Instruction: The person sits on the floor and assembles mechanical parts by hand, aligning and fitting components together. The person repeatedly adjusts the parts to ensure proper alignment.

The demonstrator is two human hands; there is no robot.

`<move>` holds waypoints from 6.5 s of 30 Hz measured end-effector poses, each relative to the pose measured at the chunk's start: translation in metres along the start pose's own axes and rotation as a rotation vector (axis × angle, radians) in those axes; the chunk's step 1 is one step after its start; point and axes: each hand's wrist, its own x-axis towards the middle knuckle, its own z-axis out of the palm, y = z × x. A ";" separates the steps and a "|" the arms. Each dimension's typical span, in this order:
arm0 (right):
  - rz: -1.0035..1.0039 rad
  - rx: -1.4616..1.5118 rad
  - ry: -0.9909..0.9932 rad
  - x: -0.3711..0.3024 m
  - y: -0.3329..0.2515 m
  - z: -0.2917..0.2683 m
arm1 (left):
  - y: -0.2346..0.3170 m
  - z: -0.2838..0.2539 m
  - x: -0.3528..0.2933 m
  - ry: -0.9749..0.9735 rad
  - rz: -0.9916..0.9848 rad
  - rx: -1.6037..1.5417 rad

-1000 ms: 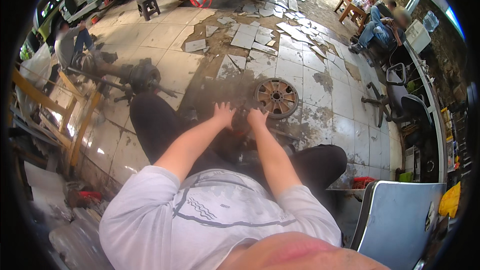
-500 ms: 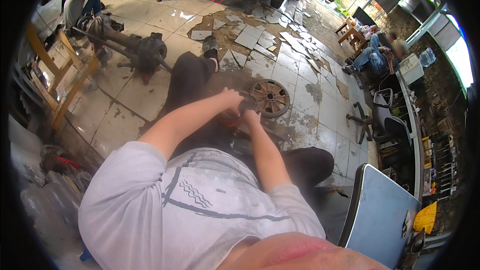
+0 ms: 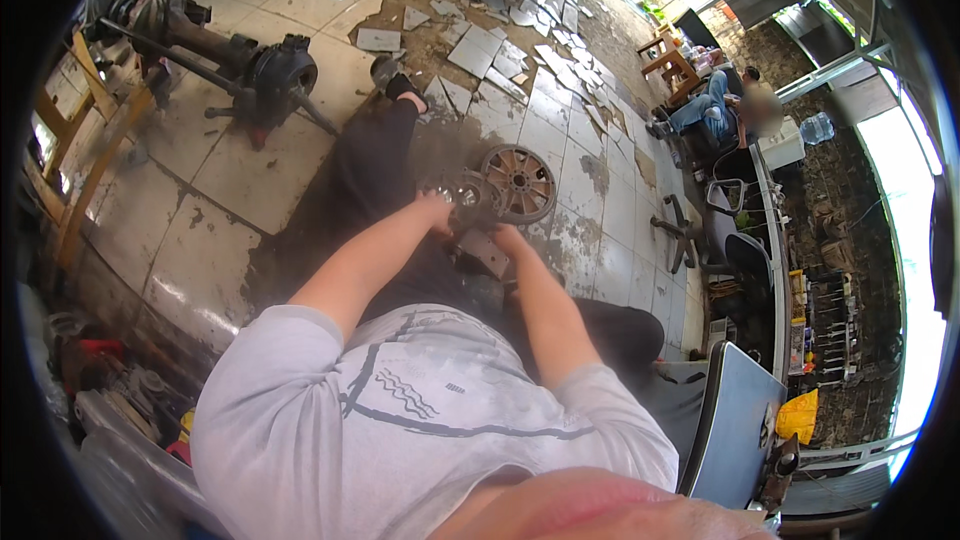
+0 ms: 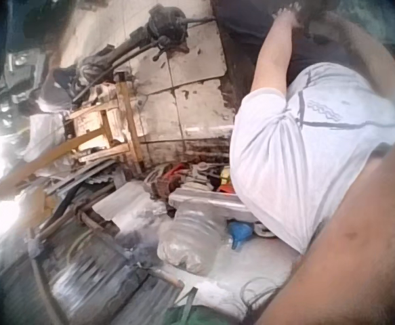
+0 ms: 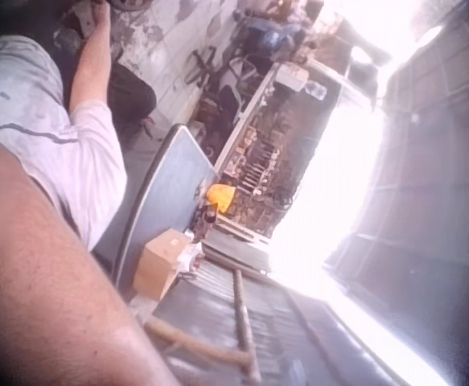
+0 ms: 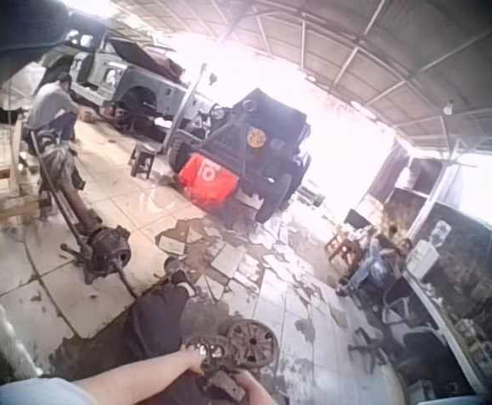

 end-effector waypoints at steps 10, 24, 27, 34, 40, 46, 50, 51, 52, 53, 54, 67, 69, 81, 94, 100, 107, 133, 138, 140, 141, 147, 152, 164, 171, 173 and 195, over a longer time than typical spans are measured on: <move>0.374 0.331 0.132 0.046 -0.077 -0.071 | -0.051 -0.003 -0.007 -0.169 -0.173 -0.039; 0.008 -0.272 0.080 0.035 -0.104 0.051 | -0.063 -0.005 0.001 -0.105 -0.234 -0.019; -0.092 -0.427 0.026 0.036 -0.124 0.040 | -0.058 -0.004 0.008 -0.164 -0.208 0.041; -0.068 -0.313 0.125 0.037 -0.104 0.037 | -0.047 0.000 0.036 -0.122 -0.179 0.117; 0.010 -0.066 0.530 0.035 -0.095 -0.007 | -0.052 -0.006 0.042 0.009 -0.220 0.076; 0.062 -0.262 0.210 0.040 -0.069 0.027 | -0.059 -0.006 0.053 0.107 -0.288 0.069; -0.034 -0.323 0.077 0.029 -0.093 0.039 | -0.068 0.004 0.052 0.017 -0.292 0.085; -0.042 -0.309 0.065 0.026 -0.096 0.039 | -0.070 0.004 0.053 0.010 -0.286 0.089; -0.050 -0.297 0.055 0.024 -0.097 0.040 | -0.071 0.004 0.055 0.007 -0.278 0.091; -0.005 -0.264 0.152 0.027 -0.094 0.039 | -0.071 0.004 0.057 0.009 -0.272 0.088; 0.068 -0.305 0.184 0.028 -0.092 0.037 | -0.072 0.004 0.060 0.011 -0.268 0.084; -0.194 -0.433 -0.022 0.000 -0.087 0.052 | -0.068 0.001 0.060 -0.056 -0.326 0.061; -0.020 -0.438 0.157 0.005 -0.089 0.057 | -0.064 -0.004 0.061 -0.077 -0.345 0.055; -0.333 -0.480 -0.176 0.002 -0.096 0.062 | -0.085 0.004 0.061 -0.072 -0.278 -0.080; -0.112 -0.654 -0.053 -0.002 -0.109 0.051 | -0.078 0.004 0.065 -0.041 -0.326 -0.071; -0.046 -0.627 -0.054 -0.003 -0.101 0.051 | -0.081 0.004 0.064 -0.065 -0.294 -0.089; -0.100 -0.553 -0.133 -0.008 -0.101 0.042 | -0.085 0.009 0.063 -0.051 -0.296 -0.106; -0.215 -0.501 -0.189 -0.007 -0.098 0.040 | -0.075 0.006 0.061 -0.053 -0.342 -0.108; -0.107 -0.450 -0.053 -0.001 -0.096 0.041 | -0.075 0.006 0.065 -0.050 -0.342 -0.094; -0.210 -0.434 -0.144 -0.001 -0.093 0.041 | -0.077 0.005 0.065 -0.051 -0.345 -0.089; -0.204 -0.395 -0.128 0.000 -0.093 0.044 | -0.079 0.004 0.063 -0.049 -0.342 -0.086; -0.101 -0.536 0.036 0.014 -0.085 0.034 | -0.093 0.012 0.068 0.014 -0.320 -0.170; -0.118 -0.428 0.059 0.022 -0.075 0.031 | -0.100 0.009 0.072 -0.017 -0.409 -0.261; -0.254 -0.340 0.338 0.112 -0.134 0.052 | -0.117 -0.001 0.066 -0.093 -0.505 -0.329; -0.092 -0.515 0.292 0.126 -0.138 0.114 | -0.116 -0.008 0.068 -0.124 -0.514 -0.346; -0.318 -0.528 0.161 0.117 -0.142 0.113 | -0.115 -0.005 0.069 -0.156 -0.526 -0.347; -0.433 -0.551 -0.004 0.108 -0.142 0.101 | -0.123 0.004 0.093 -0.262 -0.565 -0.306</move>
